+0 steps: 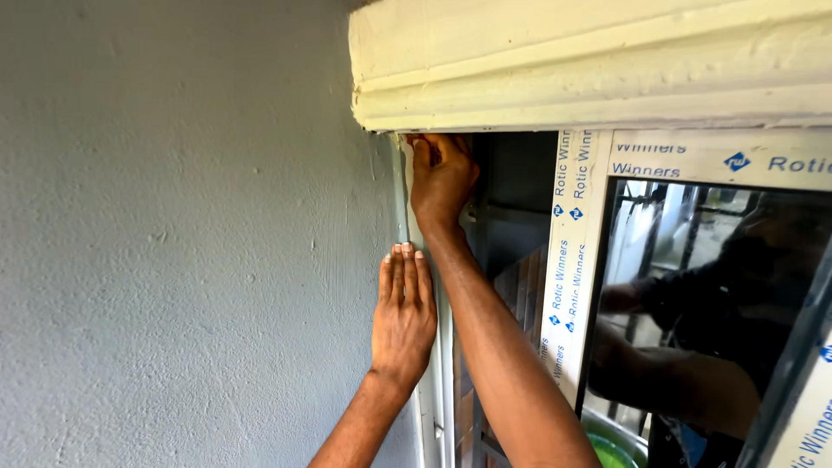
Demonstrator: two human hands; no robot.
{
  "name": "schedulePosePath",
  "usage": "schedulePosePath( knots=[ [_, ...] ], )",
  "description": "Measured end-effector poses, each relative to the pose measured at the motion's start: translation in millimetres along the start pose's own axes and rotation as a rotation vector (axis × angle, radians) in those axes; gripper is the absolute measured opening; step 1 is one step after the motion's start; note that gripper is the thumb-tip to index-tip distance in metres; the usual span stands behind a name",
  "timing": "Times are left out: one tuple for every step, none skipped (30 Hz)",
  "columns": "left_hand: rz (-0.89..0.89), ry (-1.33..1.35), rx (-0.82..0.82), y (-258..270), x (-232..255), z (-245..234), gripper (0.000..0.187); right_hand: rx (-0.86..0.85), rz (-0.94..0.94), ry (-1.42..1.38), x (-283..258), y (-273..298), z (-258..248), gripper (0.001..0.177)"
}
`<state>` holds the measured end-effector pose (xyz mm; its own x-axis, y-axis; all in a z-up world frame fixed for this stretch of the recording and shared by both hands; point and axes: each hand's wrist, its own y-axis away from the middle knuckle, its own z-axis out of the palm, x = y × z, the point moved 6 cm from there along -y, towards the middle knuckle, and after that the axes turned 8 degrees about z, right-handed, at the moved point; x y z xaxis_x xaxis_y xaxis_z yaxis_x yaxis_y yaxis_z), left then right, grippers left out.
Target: The person cleans the white window frame using a red cloth and water from a bucket. They wipe the frame edges and corners, repeatedly dipping the cloth into the bucket to wet it.
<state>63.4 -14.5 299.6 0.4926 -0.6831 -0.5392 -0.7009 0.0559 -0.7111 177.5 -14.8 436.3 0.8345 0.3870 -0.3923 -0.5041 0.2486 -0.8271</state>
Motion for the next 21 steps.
schedulePosePath(
  knots=[
    [0.015,-0.008,0.000,0.1,-1.7,2.0,0.067,0.000,0.021,-0.004,3.8,-0.3,1.5,0.009],
    [0.026,-0.008,-0.003,0.3,-3.7,4.6,0.068,0.016,-0.001,-0.024,5.6,7.9,-2.5,0.011],
    [0.037,-0.009,-0.005,1.2,-4.8,6.7,0.068,0.031,-0.022,-0.043,6.5,20.0,-7.9,0.012],
    [0.048,-0.017,-0.011,1.1,-6.6,8.3,0.066,0.045,-0.050,-0.074,4.8,26.3,-8.6,0.014],
    [0.059,-0.025,-0.017,1.5,-8.0,9.6,0.065,0.041,-0.051,-0.086,4.4,27.6,-6.7,0.014],
    [0.068,-0.027,-0.022,2.7,-6.5,11.2,0.063,0.033,-0.054,-0.093,4.9,28.2,-6.9,0.014],
    [0.060,0.005,0.008,4.2,-5.9,10.9,0.063,0.025,-0.056,-0.101,5.3,27.8,-7.2,0.014],
    [0.055,0.033,0.043,3.4,-6.9,10.6,0.064,0.001,-0.035,-0.081,7.0,18.7,-3.5,0.012],
    [0.049,0.061,0.078,2.2,-7.3,10.1,0.064,-0.023,-0.015,-0.061,9.0,4.5,1.3,0.011],
    [0.046,0.066,0.096,2.5,-9.5,9.7,0.064,-0.038,0.015,-0.042,10.9,-2.4,4.7,0.010],
    [0.043,0.071,0.114,2.5,-11.5,9.4,0.063,-0.019,0.010,-0.068,10.5,-1.4,5.9,0.010],
    [0.037,0.088,0.131,4.1,-8.8,9.6,0.063,-0.006,0.006,-0.083,11.9,2.5,4.7,0.011],
    [0.043,0.106,0.119,6.1,-6.9,11.0,0.062,0.007,0.002,-0.097,13.6,6.5,2.6,0.012],
    [0.045,0.115,0.114,5.9,-9.3,11.8,0.062,0.019,-0.013,-0.114,13.2,11.3,0.7,0.013],
    [0.047,0.125,0.110,6.0,-11.3,12.1,0.061,0.030,-0.029,-0.131,12.0,19.9,-3.4,0.014],
    [0.049,0.119,0.112,7.2,-11.9,12.1,0.062,0.036,-0.046,-0.152,10.5,25.8,-5.4,0.014],
    [0.051,0.114,0.115,8.6,-12.2,12.1,0.063,0.009,-0.039,-0.094,11.5,20.4,-3.1,0.013],
    [0.055,0.105,0.126,6.3,-13.3,12.7,0.064,-0.013,-0.041,-0.039,13.1,5.1,-0.3,0.011],
    [0.038,0.121,0.157,3.5,-13.0,12.3,0.063,-0.034,-0.042,0.016,13.6,-5.3,2.9,0.010],
    [0.032,0.139,0.175,4.6,-11.4,11.3,0.062,-0.038,0.014,-0.018,16.6,-4.3,4.3,0.010],
    [0.026,0.157,0.192,5.9,-12.0,10.4,0.061,-0.042,0.070,-0.052,19.6,-1.6,6.3,0.010]
  ],
)
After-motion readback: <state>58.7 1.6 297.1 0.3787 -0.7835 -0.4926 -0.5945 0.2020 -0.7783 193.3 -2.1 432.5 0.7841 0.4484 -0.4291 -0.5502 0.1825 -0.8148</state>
